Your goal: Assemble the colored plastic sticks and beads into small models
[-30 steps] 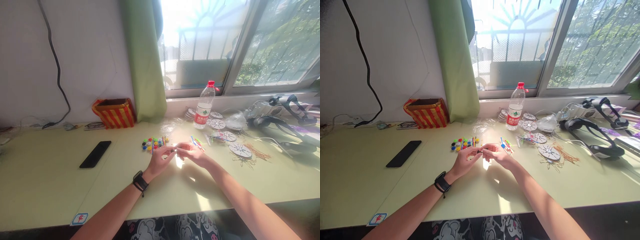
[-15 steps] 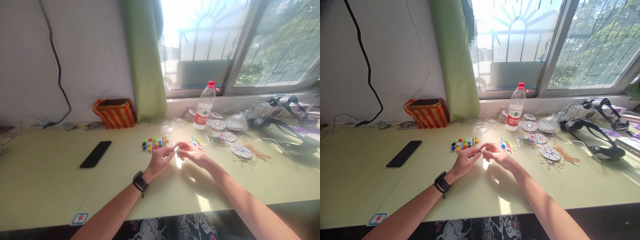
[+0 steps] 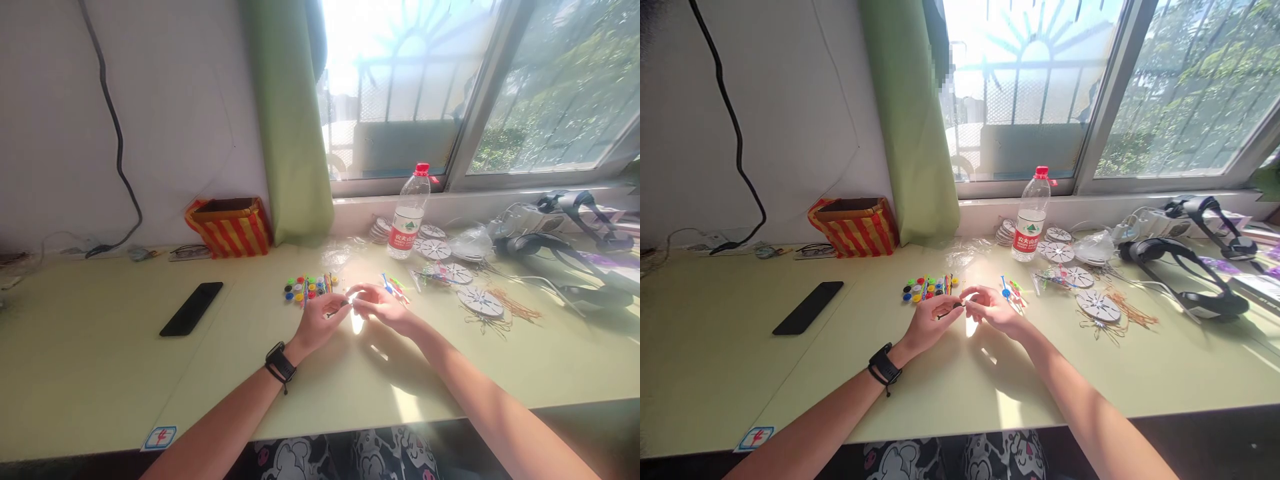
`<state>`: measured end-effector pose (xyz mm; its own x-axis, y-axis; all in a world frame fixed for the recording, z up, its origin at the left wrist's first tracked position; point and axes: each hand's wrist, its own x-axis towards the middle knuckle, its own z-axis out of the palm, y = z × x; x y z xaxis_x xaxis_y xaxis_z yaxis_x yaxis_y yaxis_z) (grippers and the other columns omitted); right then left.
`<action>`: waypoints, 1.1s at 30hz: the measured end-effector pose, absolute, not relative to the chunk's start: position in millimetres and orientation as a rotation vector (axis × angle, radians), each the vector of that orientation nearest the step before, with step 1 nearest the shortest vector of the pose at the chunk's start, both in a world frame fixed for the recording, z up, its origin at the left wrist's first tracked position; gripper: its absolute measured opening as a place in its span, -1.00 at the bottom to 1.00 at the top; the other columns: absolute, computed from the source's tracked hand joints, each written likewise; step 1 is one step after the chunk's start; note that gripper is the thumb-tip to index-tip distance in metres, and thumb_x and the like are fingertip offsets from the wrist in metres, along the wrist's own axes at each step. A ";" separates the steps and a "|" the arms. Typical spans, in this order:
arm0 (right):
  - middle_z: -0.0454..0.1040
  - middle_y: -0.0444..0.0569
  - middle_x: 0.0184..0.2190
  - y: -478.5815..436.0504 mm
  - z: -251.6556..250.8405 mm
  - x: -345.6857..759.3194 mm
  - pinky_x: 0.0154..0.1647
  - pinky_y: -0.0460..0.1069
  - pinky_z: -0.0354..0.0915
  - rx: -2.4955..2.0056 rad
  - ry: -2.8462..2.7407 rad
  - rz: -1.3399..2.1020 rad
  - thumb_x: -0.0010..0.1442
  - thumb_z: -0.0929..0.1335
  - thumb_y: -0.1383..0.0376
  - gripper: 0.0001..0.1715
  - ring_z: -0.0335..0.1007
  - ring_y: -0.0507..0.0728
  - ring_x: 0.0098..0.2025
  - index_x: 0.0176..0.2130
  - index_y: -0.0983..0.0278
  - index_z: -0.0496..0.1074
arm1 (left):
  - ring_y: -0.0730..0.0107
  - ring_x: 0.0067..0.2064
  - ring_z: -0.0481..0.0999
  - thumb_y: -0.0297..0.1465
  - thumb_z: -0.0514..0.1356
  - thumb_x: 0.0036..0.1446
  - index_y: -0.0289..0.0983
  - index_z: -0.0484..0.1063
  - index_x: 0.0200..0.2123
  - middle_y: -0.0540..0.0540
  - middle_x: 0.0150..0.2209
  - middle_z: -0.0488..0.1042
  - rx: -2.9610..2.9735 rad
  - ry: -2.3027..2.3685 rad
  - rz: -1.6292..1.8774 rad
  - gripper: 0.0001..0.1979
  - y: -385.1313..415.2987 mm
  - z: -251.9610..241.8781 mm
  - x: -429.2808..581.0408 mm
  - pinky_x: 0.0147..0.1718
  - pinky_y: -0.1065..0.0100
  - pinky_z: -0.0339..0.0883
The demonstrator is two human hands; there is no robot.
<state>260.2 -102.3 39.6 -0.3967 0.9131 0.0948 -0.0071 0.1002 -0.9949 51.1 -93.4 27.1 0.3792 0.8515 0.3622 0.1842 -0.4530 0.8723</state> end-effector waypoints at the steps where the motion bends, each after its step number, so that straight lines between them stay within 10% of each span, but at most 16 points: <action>1: 0.47 -0.12 -0.46 -102.1 38.6 260.4 -0.35 0.00 0.29 -0.931 -1.562 1.409 0.18 0.48 -0.08 -0.43 0.31 0.06 -0.45 -0.01 0.25 0.47 | 0.23 -0.17 0.67 -0.26 0.32 0.23 -0.26 0.60 -0.12 -0.12 -0.21 0.66 1.874 0.895 1.100 -0.77 -93.4 26.9 50.8 -0.09 0.24 0.57; 19: 0.43 -0.12 -0.46 -101.9 37.2 260.8 -0.35 0.00 0.27 -0.940 -1.619 1.378 0.16 0.47 -0.10 -0.47 0.29 0.07 -0.42 -0.09 0.23 0.50 | 0.19 -0.15 0.67 -0.27 0.33 0.21 -0.27 0.60 -0.19 -0.15 -0.22 0.66 1.827 0.882 1.068 -0.81 -93.2 31.7 49.5 -0.09 0.25 0.53; 33: 0.44 -0.15 -0.46 -101.0 39.8 261.2 -0.34 0.00 0.28 -1.027 -1.520 1.302 0.18 0.46 -0.02 -0.58 0.28 0.05 -0.44 -0.13 0.22 0.49 | 0.40 -0.39 0.54 -0.22 0.27 0.26 -0.26 0.57 -0.06 -0.05 -0.39 0.58 2.010 0.848 0.834 -0.72 -101.5 33.9 51.8 -0.44 0.45 0.37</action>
